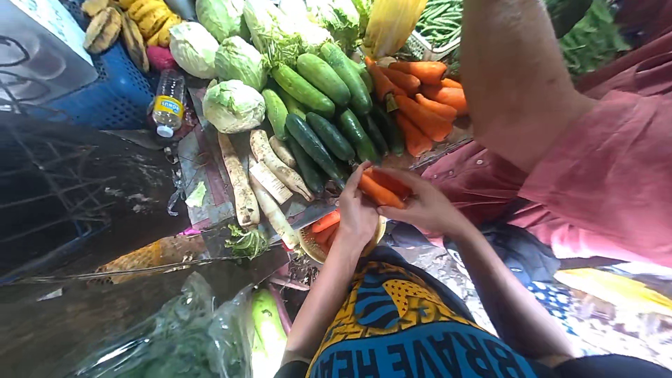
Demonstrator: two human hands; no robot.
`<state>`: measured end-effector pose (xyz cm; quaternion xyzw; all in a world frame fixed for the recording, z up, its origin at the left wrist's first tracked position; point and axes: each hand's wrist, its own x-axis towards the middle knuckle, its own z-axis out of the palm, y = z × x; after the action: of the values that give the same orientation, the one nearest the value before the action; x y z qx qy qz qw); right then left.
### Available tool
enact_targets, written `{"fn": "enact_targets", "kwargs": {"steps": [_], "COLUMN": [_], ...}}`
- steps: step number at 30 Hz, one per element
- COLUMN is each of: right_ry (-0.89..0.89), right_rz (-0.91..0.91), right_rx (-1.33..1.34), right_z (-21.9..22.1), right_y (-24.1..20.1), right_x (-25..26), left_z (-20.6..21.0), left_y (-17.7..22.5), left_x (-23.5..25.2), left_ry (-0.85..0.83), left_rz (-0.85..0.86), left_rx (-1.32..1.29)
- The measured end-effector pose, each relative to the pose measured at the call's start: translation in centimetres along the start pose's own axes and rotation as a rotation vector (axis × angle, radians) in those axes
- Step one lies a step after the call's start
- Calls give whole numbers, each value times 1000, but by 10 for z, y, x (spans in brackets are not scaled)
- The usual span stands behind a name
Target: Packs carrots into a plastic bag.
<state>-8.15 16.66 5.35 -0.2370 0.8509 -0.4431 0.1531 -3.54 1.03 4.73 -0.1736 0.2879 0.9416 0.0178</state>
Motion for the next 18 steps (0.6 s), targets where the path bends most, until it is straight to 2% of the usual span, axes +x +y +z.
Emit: {"fn": "enact_targets", "kwargs": {"steps": [3,6,8,10,12,15,18], "right_ry": [124,332,452,499,477,348,347], "right_rz": [-3,44,28,35,157,382,377], "right_rx": [81,1,-101,-82,-78,-171,-227], "right_z": [-13,-34,-52,-69,-85,-103,-104], "right_y": [5,9,18,24,21,-19,-14], "right_x": [7,25,55,87,111,124,127], "left_z": [7,8,5,-3,-13,-26,-40], "left_y": [-6,-10,-15,-23,-30,-38,-41], "left_x": [5,7,4,5,5,5,7], "left_ry": [-141,-264,-264,-254,-235,-179,-161], "left_rz": [66,106,106,43,-42,-114,-149], "left_rx": [78,352,523,602,649,701,751]}}
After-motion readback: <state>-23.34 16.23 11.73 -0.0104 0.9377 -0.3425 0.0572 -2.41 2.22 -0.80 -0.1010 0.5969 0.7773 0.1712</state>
